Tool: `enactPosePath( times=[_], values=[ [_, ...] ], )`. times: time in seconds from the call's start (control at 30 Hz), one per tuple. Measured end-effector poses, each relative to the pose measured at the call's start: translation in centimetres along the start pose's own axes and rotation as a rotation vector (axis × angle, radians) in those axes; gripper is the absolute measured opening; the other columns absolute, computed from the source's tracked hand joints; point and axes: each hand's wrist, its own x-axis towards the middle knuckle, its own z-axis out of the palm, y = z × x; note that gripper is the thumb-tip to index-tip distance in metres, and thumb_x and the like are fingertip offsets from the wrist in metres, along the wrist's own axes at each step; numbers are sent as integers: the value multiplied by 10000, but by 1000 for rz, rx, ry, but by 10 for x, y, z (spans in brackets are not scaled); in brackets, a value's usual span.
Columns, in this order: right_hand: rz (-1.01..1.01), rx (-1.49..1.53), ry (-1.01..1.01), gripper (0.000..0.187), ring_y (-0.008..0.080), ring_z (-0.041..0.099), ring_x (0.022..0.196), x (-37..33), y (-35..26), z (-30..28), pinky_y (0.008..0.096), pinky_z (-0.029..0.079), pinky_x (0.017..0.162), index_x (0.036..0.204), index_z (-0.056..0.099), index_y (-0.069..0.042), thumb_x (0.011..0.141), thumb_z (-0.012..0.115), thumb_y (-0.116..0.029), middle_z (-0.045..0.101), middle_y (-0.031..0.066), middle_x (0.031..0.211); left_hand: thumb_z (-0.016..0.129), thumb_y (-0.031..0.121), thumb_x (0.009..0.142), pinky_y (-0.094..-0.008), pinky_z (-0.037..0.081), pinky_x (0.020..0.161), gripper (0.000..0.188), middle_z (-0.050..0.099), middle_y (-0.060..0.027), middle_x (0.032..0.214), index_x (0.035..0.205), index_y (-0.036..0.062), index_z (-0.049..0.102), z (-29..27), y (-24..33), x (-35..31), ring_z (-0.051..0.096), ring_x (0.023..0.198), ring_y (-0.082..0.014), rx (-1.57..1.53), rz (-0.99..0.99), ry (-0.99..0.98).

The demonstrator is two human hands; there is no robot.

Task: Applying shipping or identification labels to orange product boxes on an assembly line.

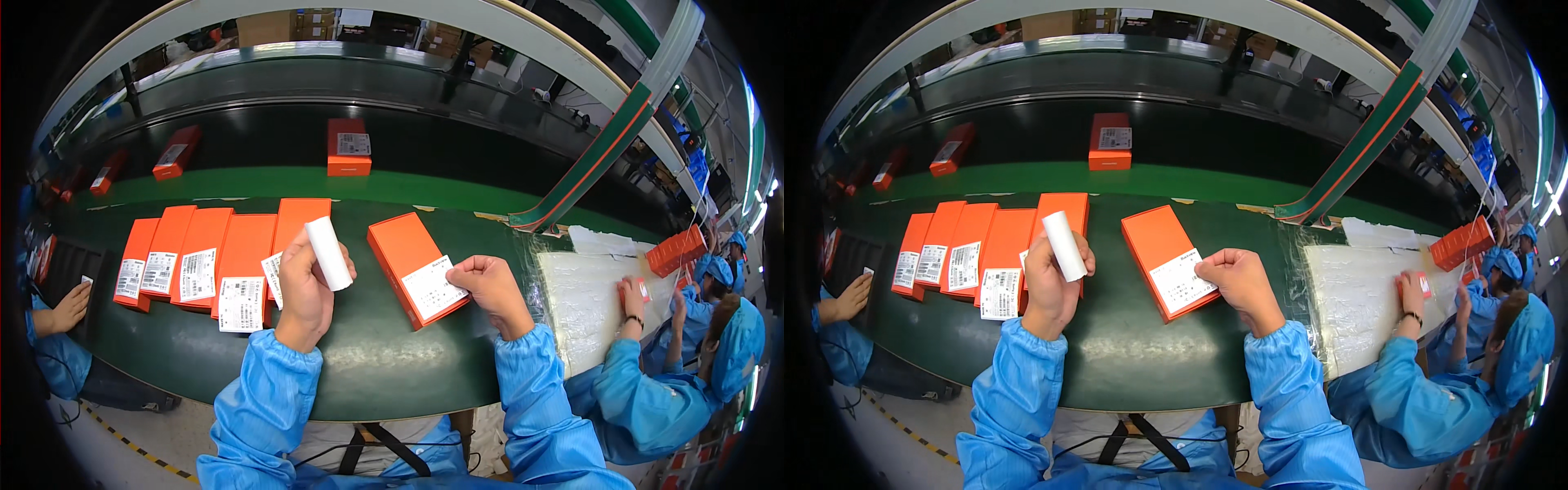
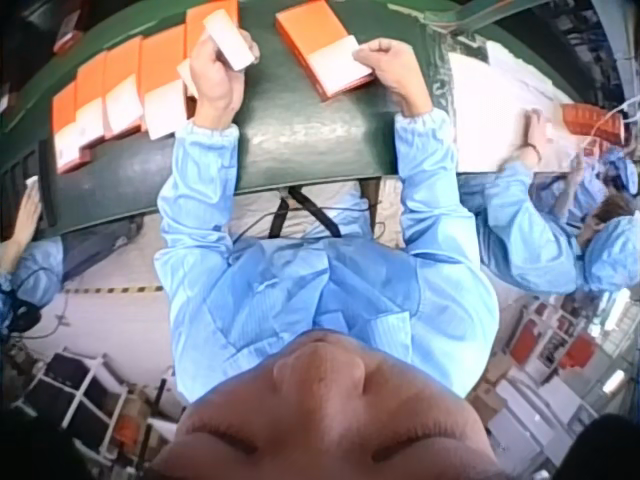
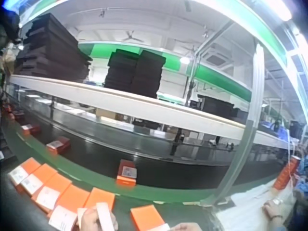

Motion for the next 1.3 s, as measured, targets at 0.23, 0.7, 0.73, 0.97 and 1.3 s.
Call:
enactPosePath(
  times=[0.23,0.7,0.73,0.97,1.3],
  values=[
    [-12,-42,15,117,101,641,693,0,1,2,232,509,644,847,673,25,807,752,-52,701,69,798,413,185,984,-275,506,578,198,609,-77,702,934,54,553,-8,-3,1,610,607,-146,-32,9,-106],
    [-242,-491,151,218,133,644,627,-16,-7,17,274,508,593,843,673,24,771,774,-155,682,80,714,422,156,947,-281,488,557,175,586,-74,725,878,45,539,-2,-4,0,588,613,-160,98,-42,-120],
    [-250,-486,151,219,132,643,625,-16,-7,17,272,509,593,842,671,25,772,773,-157,680,80,709,431,147,945,-277,494,563,153,594,-73,730,895,50,538,-1,-3,-1,595,618,-156,118,-55,-133],
    [-324,-803,216,468,326,634,943,-32,-12,24,427,513,822,1111,648,-57,711,832,-214,659,154,997,502,131,927,-268,521,657,60,625,-63,765,921,88,543,-10,-24,2,632,686,-140,226,-117,-196],
    [-435,-1006,145,889,446,466,1201,-36,14,38,510,424,995,1469,433,-140,708,790,-431,464,290,1311,466,164,944,-269,510,623,123,604,-80,782,908,71,539,5,-18,-1,608,674,-146,102,-40,-169]
  ],
)
